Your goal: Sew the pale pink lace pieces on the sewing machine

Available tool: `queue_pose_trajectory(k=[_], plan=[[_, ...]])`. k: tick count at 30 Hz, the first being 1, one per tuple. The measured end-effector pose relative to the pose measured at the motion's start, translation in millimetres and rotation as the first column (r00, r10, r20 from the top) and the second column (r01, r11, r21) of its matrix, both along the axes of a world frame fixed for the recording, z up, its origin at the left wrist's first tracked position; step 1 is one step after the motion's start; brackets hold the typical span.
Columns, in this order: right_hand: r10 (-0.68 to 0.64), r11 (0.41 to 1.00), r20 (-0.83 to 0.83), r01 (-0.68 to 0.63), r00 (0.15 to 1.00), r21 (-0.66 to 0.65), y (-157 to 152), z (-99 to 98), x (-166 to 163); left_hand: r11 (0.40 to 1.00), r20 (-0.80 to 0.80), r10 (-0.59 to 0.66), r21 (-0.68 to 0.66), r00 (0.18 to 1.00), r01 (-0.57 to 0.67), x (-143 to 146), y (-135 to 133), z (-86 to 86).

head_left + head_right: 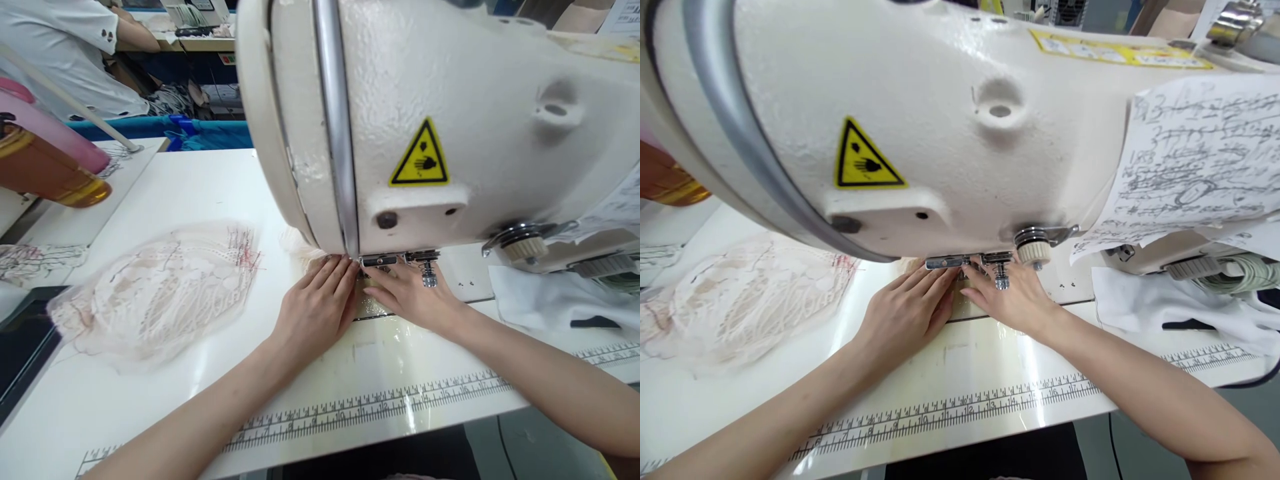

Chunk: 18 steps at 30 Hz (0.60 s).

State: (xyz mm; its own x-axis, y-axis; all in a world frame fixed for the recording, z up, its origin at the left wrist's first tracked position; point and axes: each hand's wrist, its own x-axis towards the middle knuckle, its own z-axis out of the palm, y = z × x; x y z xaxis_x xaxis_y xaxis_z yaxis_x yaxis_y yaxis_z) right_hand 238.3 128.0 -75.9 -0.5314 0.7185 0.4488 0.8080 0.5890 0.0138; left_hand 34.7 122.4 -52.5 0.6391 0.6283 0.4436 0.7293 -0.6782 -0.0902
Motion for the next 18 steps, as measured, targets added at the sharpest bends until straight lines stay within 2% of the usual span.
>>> queue_pose_trajectory(k=[7, 11, 15, 18], plan=[[-0.08, 0.985, -0.058, 0.07, 0.995, -0.155, 3, 18.1, 2, 0.998, 0.007, 0.027, -0.051, 1.0, -0.027, 0, 2, -0.7], [-0.099, 0.971, -0.121, 0.069, 0.988, -0.23, 10, 19.4, 4, 0.995, 0.02, 0.049, -0.09, 0.999, -0.047, 0, 0, -1.3], [-0.087, 0.978, -0.195, 0.047, 0.977, -0.202, 12, 14.7, 5, 0.983, 0.01, 0.102, -0.155, 0.995, -0.099, 1, 1, 4.9], [-0.06, 0.989, -0.243, 0.026, 0.968, -0.143, 10, 10.8, 7, 0.961, 0.031, 0.139, -0.245, 0.99, -0.127, 3, 19, 15.3]])
